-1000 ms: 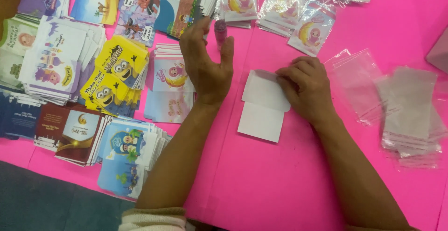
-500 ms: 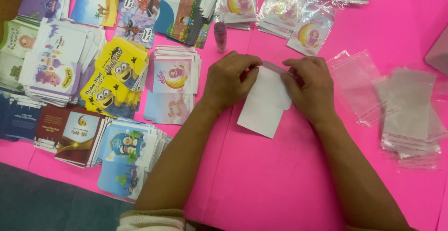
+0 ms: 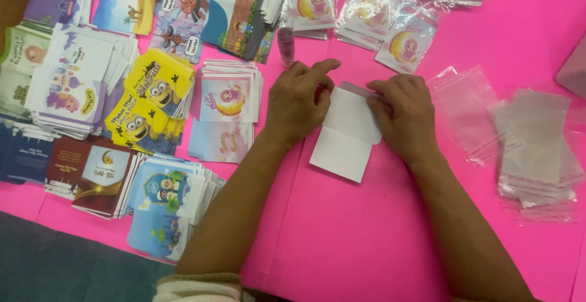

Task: Packaging small decorative cards into plastic sleeves, including applying glue to paper inserts and folding them.

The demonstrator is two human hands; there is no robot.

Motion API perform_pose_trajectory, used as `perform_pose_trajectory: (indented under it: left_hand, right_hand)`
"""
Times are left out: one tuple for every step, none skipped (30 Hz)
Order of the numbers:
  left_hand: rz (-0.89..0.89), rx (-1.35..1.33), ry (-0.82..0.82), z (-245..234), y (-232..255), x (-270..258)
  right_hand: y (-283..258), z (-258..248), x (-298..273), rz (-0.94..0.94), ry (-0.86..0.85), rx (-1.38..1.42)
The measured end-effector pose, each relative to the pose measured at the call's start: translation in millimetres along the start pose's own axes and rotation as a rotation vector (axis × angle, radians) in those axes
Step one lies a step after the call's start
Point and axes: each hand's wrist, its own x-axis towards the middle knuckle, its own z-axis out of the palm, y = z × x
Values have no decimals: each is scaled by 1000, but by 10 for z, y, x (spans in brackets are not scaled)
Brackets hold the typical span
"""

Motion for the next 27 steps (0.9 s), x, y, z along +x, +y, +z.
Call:
perform_pose_trajectory:
  left_hand:
    - [-2,1,1,2,-2,-3]
    - [-3,-17,-8,4,-5,-5]
    - [-2,-35,-17,7,-8,-7]
    - [-4,-35,-17,5,-4,-10]
    - [-1,-43,-32,5,0,-13]
    - [1,-52,-47,5,3,-16]
    - [-2,-52,-47,1,12,-17]
    - [14,-54,-59,-1,21,-18]
    - [33,-57,-69,0,29,-8]
    - [32,-58,-69,27,11,-21]
    - [34,-35,-91,52,-4,-38]
    - [37,-13,-113,78,-17,-56]
    - [37,-13,-113,88,-26,-54]
    - [29,-6,-133,97,-35,-51]
    - [19,2,-153,102,-42,-57]
    - [19,3,-153,88,-38,-53]
    - [-12,-54,-203,73,-35,-43]
    - [-44,-111,-253,57,-30,-32]
    - [-42,-109,-252,34,-46,-33]
    - [-67,-156,-322,11,-61,-33]
    - [-90,-204,-392,-6,-73,-28]
    - [-88,-203,-391,-13,-96,-29]
    - [-84,-225,-424,-18,-117,-35]
    - [-81,-247,-456,-24,-138,-41]
    - [-78,-247,-455,-62,-128,-38]
    - [-76,-269,-479,-102,-117,-36]
    - [-73,-291,-502,-145,-107,-30]
  right_hand:
    - [9,0,-2,-1,-2,2]
    - [18,0,-3,-10,0,1]
    - [27,0,-6,-17,2,-1]
    - [30,6,-12,-18,1,1]
    - [36,11,-18,-16,0,-5]
    - [41,17,-24,-15,-1,-11]
    - [38,16,-25,-15,-3,-10]
    - [35,14,-25,-22,0,-8]
    - [38,9,-21,-29,5,-8]
    - [36,8,-12,-29,5,-8]
    - [30,7,-10,-32,7,-14]
    - [24,4,-8,-35,9,-20]
    - [26,5,-8,-35,9,-21]
    - [27,6,-7,-29,7,-19]
    - [23,9,-12,-24,3,-17]
    - [20,4,-16,-23,3,-17]
    - [18,-1,-13,-25,1,-5]
    - [16,-8,-9,-27,0,8]
    - [3,-7,-5,-28,2,8]
    - [-10,-7,-1,-24,2,1]
    - [-19,-13,3,-19,3,-7]
    - [-10,-7,3,-20,5,-8]
    - [-2,-2,-4,-20,8,-8]
    - [5,2,-11,-20,11,-8]
    - [11,3,-10,-20,14,-10]
    - [14,3,-9,-27,10,-7]
    - [15,3,-5,-34,8,-5]
